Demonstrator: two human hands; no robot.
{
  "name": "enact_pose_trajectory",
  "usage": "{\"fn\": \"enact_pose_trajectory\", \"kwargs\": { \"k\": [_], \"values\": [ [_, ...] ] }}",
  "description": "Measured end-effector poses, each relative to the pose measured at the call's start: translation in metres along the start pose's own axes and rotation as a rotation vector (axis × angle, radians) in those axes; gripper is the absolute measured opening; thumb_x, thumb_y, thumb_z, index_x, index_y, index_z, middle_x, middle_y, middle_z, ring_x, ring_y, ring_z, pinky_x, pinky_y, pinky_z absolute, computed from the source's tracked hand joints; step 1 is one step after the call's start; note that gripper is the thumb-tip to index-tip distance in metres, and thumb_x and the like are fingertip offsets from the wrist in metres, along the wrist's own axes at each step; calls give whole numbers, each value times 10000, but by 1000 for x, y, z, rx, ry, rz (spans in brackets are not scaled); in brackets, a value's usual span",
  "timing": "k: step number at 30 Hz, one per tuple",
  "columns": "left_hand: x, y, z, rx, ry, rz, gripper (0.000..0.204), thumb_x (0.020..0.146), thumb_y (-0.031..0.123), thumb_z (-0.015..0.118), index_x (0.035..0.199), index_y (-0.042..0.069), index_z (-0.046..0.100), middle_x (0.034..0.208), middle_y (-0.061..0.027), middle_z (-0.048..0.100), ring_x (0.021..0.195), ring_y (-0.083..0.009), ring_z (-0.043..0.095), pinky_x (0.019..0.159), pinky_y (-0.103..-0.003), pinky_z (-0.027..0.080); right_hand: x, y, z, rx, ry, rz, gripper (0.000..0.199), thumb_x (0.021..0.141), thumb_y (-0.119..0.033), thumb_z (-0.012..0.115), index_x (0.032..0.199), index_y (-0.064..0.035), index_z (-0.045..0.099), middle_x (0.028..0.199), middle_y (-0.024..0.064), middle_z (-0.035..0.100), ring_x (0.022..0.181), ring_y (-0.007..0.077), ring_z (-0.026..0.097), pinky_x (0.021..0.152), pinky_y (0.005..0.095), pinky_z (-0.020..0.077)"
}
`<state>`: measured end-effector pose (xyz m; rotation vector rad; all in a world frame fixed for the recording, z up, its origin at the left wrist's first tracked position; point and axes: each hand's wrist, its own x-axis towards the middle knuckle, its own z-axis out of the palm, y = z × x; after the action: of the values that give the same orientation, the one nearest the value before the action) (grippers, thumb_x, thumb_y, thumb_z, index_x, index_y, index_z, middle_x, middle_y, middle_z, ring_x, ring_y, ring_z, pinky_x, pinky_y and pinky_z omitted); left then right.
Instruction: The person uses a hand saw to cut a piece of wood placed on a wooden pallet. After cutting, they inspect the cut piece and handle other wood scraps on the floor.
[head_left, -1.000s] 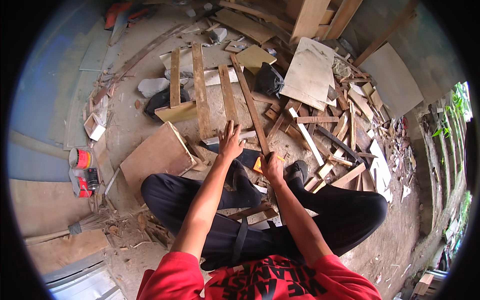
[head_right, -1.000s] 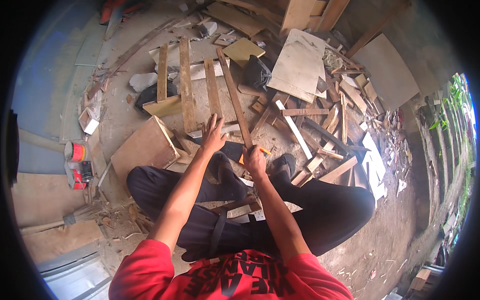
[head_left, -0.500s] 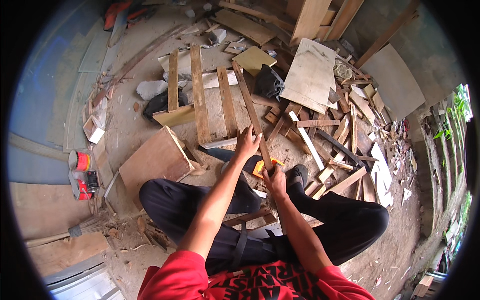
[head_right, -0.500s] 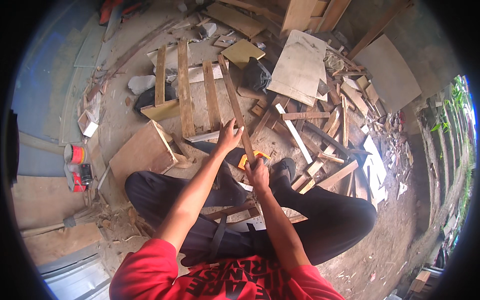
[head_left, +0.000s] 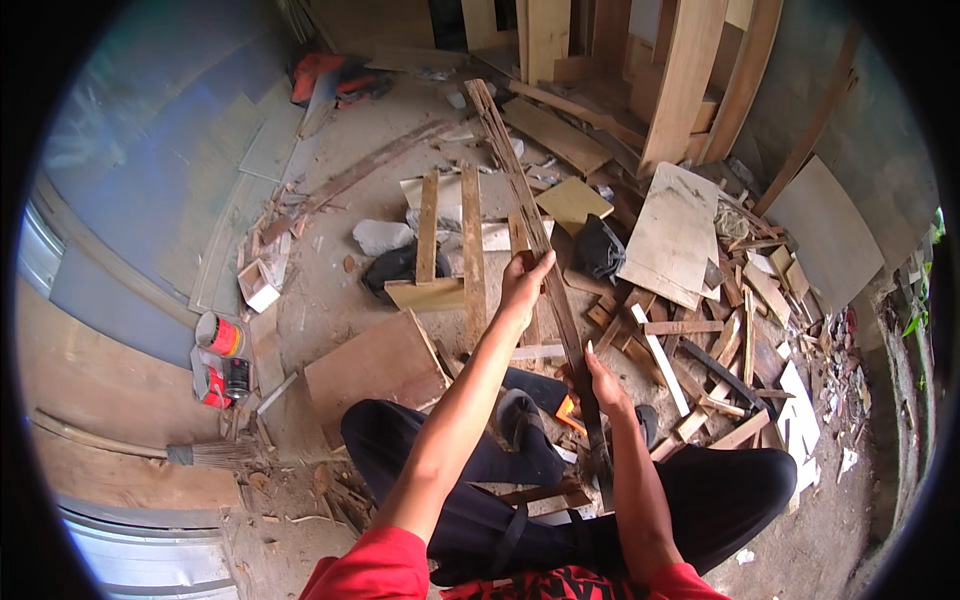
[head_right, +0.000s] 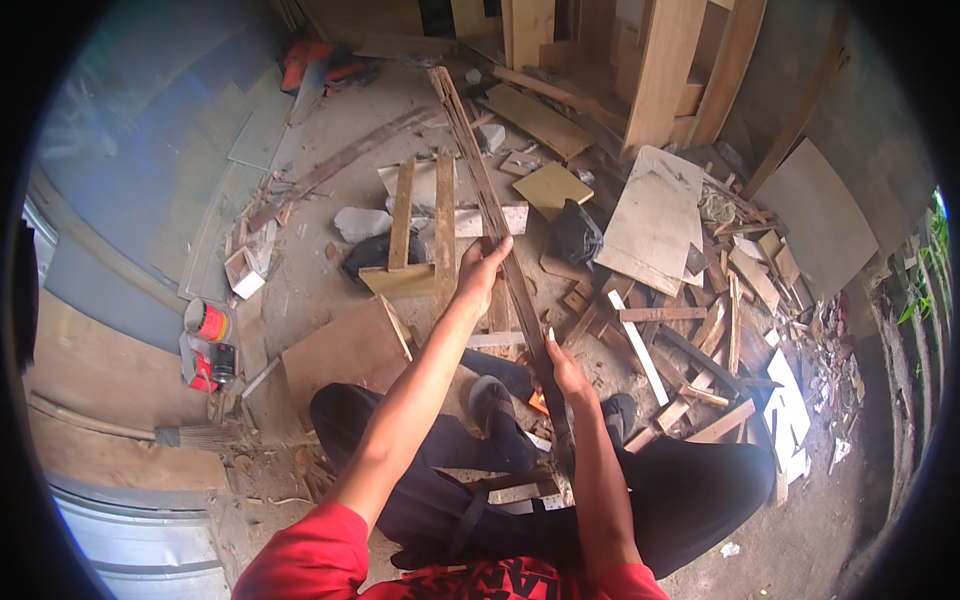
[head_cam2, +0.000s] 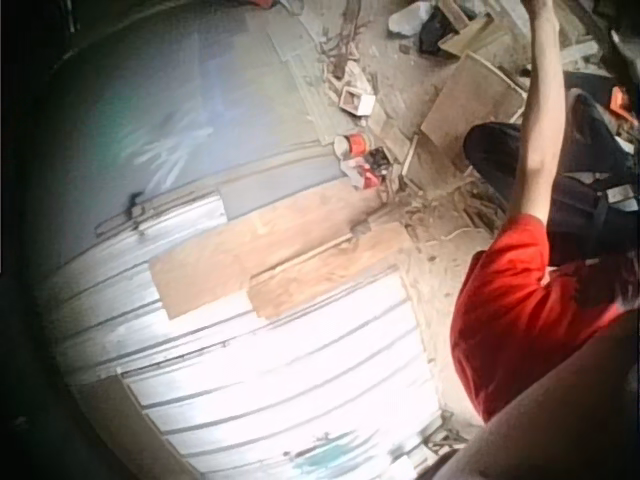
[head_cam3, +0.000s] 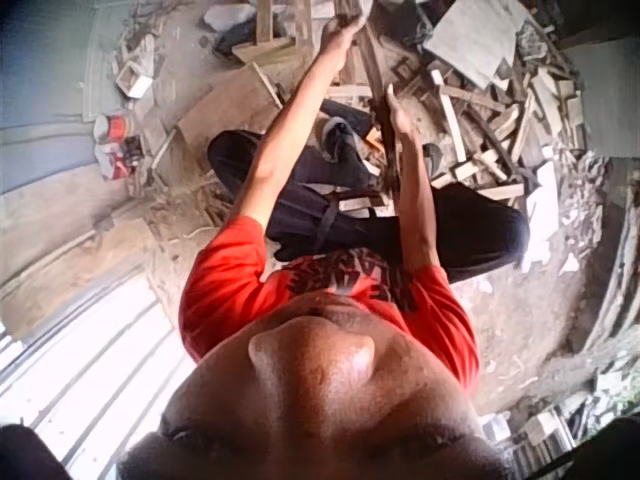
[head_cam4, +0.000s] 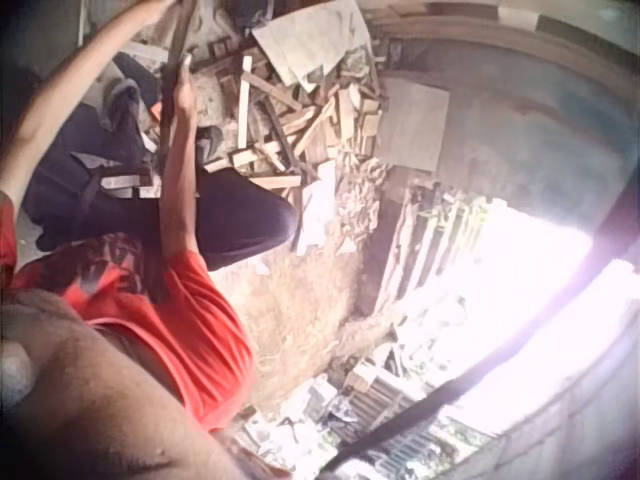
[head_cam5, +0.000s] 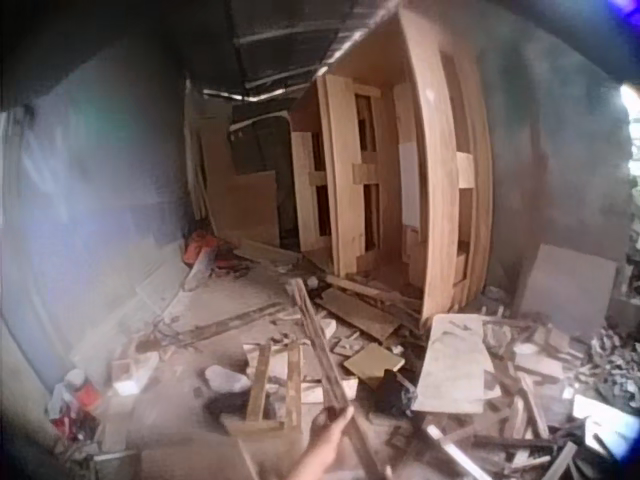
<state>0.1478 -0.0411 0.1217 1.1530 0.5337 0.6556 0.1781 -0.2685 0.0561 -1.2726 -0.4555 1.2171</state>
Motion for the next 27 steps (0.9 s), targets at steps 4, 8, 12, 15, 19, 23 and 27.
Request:
{"fn": "enact_pose_trajectory", "kwargs": {
  "k": [4,8,12,15,19,23,27],
  "values": [
    [-15,13,2,69,65,98,292,850,307,808,897,124,587,811,50,598,715,-59,538,628,-226,423,0,3,11,-67,111,-47,712,1030,-617,317,902,13,625,672,62,578,522,177,540,513,304,441],
    [-20,27,0,46,45,222,296,826,252,835,863,115,575,774,49,577,682,-55,516,628,-213,414,0,-4,15,-232,146,-264,592,1010,-544,488,814,-3,625,607,31,562,515,120,532,496,290,417],
    [-30,82,14,-3,26,326,314,820,235,842,841,112,555,754,41,569,652,-53,492,598,-210,411,-2,-41,22,-318,231,-339,415,952,-398,682,814,-11,623,587,-11,534,499,66,490,441,252,358],
    [-20,116,8,-9,36,443,337,811,259,850,841,111,548,722,40,539,607,-45,438,524,-200,371,-8,-89,40,-355,219,-437,357,904,-331,760,918,-7,611,651,-9,546,531,62,474,456,249,389],
    [-30,150,8,-170,48,513,273,829,193,834,864,90,584,774,30,594,650,-47,500,590,-203,439,-8,-130,40,-581,199,-588,386,862,-239,811,1050,27,605,810,0,601,620,52,497,521,235,413],
    [-39,152,-16,-107,164,476,222,857,183,792,912,114,589,903,-26,667,793,-120,648,689,-294,566,-12,-151,32,-1089,302,-651,751,816,-453,799,1219,142,579,1178,333,636,1131,388,645,938,419,508],
    [-60,136,-29,-169,170,313,283,862,233,788,1004,90,591,970,-49,660,912,-168,649,801,-376,566,-8,-151,29,-1142,286,-856,594,892,-439,712,1213,51,610,1120,287,663,1054,435,638,888,459,523]
  ]
}}
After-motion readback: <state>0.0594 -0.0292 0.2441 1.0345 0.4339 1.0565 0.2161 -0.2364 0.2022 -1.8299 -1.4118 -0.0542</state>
